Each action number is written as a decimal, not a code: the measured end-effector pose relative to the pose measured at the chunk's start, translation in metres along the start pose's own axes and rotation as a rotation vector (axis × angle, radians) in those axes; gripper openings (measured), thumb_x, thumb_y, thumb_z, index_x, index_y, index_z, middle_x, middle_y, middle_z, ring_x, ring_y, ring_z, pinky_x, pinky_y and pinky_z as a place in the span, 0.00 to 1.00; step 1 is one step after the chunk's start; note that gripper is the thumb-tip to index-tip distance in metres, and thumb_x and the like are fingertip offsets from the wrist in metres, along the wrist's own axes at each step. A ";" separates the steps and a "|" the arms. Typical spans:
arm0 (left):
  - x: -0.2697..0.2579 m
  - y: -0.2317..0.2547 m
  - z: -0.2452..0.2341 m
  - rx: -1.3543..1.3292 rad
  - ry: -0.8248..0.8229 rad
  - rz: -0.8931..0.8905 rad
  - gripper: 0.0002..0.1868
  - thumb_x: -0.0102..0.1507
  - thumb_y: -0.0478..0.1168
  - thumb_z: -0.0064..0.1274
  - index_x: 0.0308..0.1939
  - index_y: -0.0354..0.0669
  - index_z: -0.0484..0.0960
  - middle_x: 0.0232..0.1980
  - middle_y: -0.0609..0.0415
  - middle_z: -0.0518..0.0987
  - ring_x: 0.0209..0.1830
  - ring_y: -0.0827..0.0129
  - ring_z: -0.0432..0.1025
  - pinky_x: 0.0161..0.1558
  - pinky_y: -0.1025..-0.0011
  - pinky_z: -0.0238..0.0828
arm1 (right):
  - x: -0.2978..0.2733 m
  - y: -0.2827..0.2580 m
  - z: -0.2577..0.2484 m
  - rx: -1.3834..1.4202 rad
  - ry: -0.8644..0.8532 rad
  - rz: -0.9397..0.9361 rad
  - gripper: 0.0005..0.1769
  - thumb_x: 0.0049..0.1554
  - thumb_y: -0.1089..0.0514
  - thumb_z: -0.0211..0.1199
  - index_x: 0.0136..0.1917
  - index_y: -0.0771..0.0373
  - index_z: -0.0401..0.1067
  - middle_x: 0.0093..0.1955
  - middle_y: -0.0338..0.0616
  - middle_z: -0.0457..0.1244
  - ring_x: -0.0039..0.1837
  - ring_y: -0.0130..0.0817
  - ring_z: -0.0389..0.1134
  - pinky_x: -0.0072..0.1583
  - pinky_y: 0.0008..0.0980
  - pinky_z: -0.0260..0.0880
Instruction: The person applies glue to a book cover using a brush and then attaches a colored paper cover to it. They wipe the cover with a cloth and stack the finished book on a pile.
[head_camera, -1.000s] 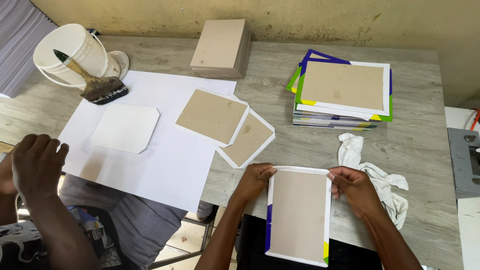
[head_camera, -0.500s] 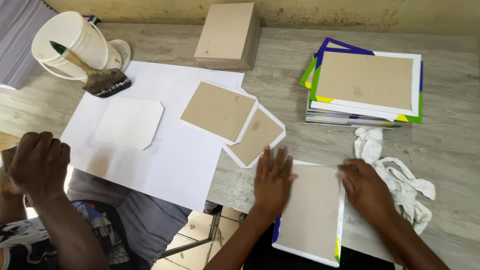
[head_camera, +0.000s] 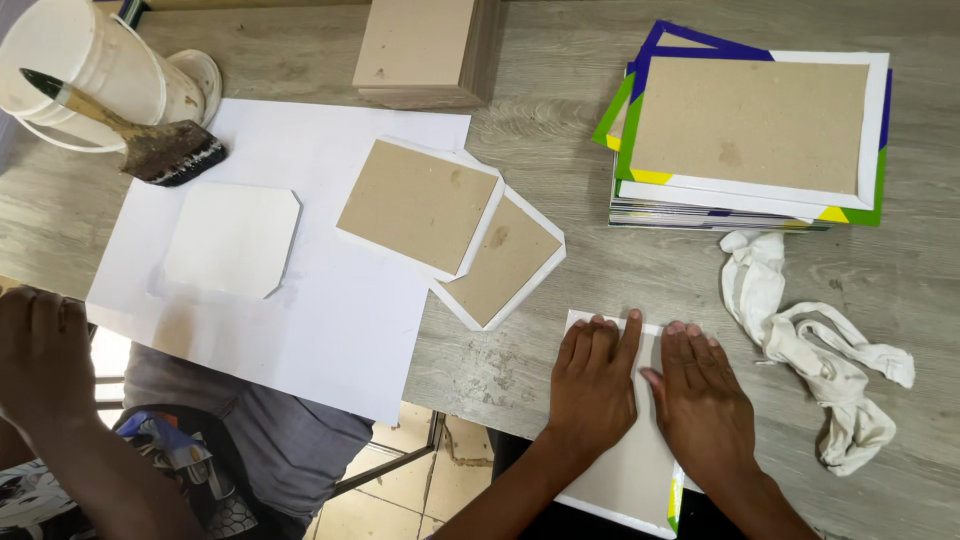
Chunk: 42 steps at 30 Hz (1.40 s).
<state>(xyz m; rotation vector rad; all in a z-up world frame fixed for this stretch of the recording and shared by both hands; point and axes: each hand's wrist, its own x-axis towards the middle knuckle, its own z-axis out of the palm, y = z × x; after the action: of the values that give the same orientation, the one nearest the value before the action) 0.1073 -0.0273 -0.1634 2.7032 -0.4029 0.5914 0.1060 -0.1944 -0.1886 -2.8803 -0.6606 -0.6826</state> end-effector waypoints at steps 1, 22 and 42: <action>-0.002 -0.001 -0.004 -0.050 -0.014 0.036 0.31 0.67 0.34 0.45 0.77 0.36 0.71 0.59 0.36 0.78 0.64 0.40 0.73 0.73 0.48 0.65 | -0.004 -0.005 -0.005 -0.029 -0.030 0.029 0.32 0.65 0.42 0.62 0.73 0.68 0.75 0.72 0.50 0.71 0.75 0.43 0.72 0.78 0.42 0.71; -0.021 -0.017 -0.013 -0.282 0.023 0.179 0.18 0.60 0.22 0.43 0.50 0.33 0.82 0.54 0.41 0.79 0.61 0.44 0.72 0.71 0.49 0.69 | 0.071 0.030 0.034 0.821 -0.349 0.247 0.10 0.59 0.61 0.69 0.54 0.55 0.83 0.52 0.37 0.74 0.54 0.35 0.74 0.57 0.33 0.70; -0.023 -0.023 -0.012 -0.304 0.118 0.131 0.20 0.50 0.17 0.42 0.42 0.29 0.81 0.43 0.43 0.75 0.49 0.47 0.72 0.63 0.57 0.76 | 0.120 0.001 0.035 0.739 -0.583 0.169 0.16 0.56 0.60 0.69 0.31 0.52 0.66 0.33 0.30 0.65 0.40 0.31 0.63 0.45 0.36 0.59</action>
<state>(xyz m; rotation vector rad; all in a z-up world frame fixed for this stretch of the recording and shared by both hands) 0.0907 0.0031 -0.1697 2.3538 -0.5900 0.6632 0.2169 -0.1420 -0.1656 -2.3484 -0.5491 0.3857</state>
